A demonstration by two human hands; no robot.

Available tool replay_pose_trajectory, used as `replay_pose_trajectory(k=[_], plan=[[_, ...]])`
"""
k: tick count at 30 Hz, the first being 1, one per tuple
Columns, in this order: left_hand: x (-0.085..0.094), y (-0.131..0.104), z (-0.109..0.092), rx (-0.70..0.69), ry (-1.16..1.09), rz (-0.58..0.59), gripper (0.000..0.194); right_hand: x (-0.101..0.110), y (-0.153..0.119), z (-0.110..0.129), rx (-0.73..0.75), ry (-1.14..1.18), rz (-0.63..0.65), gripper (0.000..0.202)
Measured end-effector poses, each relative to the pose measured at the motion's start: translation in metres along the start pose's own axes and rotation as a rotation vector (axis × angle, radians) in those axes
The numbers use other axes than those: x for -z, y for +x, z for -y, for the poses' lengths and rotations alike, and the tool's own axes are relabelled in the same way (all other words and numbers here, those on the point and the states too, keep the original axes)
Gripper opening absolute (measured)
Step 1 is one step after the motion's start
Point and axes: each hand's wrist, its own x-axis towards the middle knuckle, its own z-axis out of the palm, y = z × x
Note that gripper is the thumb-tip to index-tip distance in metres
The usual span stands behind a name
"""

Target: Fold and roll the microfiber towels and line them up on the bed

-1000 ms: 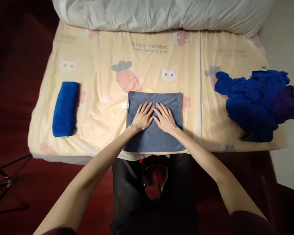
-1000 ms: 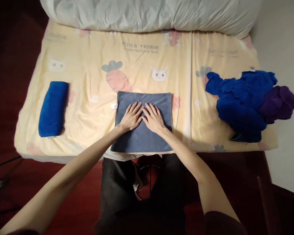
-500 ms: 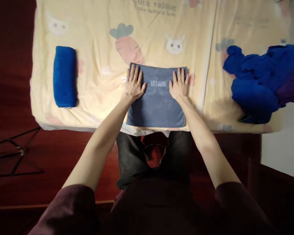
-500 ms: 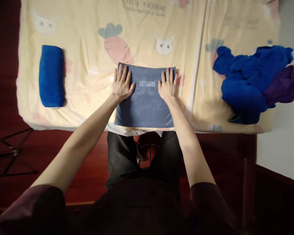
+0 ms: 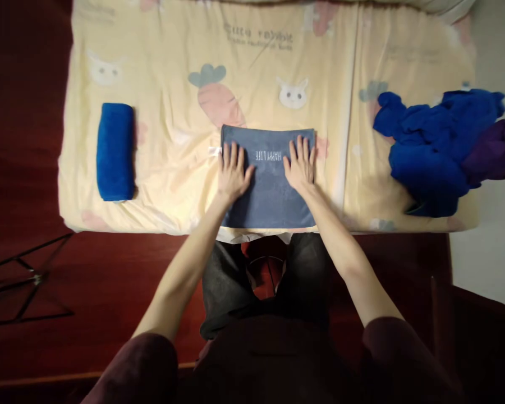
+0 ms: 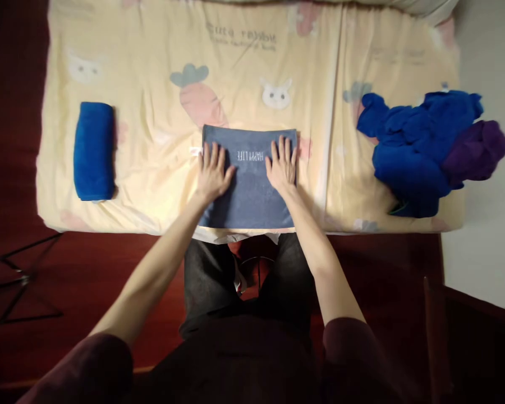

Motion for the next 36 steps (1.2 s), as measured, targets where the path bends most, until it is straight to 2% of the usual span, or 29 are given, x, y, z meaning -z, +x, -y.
replay_pose_trajectory(k=[3, 5, 7, 11, 14, 16, 18, 20, 24, 27, 32, 36], plan=[[0.001, -0.088, -0.022, -0.035, -0.005, 0.027, 0.071, 0.019, -0.082, 0.021, 0.121, 0.036, 0.073, 0.064], [0.005, -0.141, -0.022, -0.025, 0.009, 0.008, 0.067, 0.027, -0.138, 0.022, 0.115, 0.063, 0.078, 0.062], [0.009, -0.184, -0.016, 0.023, 0.028, -0.041, 0.065, 0.033, -0.187, 0.019, 0.063, 0.092, 0.043, 0.060], [0.015, -0.255, -0.010, 0.111, -0.010, -0.085, 0.064, 0.035, -0.274, 0.020, -0.039, 0.200, -0.095, 0.055], [0.010, -0.302, -0.011, 0.194, -0.075, -0.042, 0.057, 0.031, -0.335, 0.028, -0.122, 0.347, -0.214, 0.051], [0.008, -0.322, -0.012, 0.232, -0.087, -0.004, 0.047, 0.029, -0.363, 0.028, -0.226, 0.452, -0.288, 0.047], [0.007, -0.330, -0.012, 0.237, -0.100, 0.013, 0.039, 0.027, -0.376, 0.023, -0.354, 0.535, -0.338, 0.045], [0.009, -0.327, -0.013, 0.240, -0.133, 0.011, 0.036, 0.026, -0.375, 0.017, -0.432, 0.585, -0.334, 0.044], [0.013, -0.316, -0.015, 0.277, -0.163, 0.026, 0.031, 0.023, -0.359, 0.013, -0.378, 0.580, -0.228, 0.042], [0.013, -0.316, -0.015, 0.270, -0.169, 0.029, 0.031, 0.021, -0.353, 0.015, -0.345, 0.607, -0.169, 0.042], [0.017, -0.310, -0.011, 0.344, -0.319, -0.019, 0.037, 0.023, -0.338, 0.007, -0.418, 0.810, -0.213, 0.050], [0.023, -0.280, -0.010, 0.461, -0.565, -0.124, 0.054, 0.027, -0.306, -0.004, -0.463, 0.912, -0.261, 0.059]])
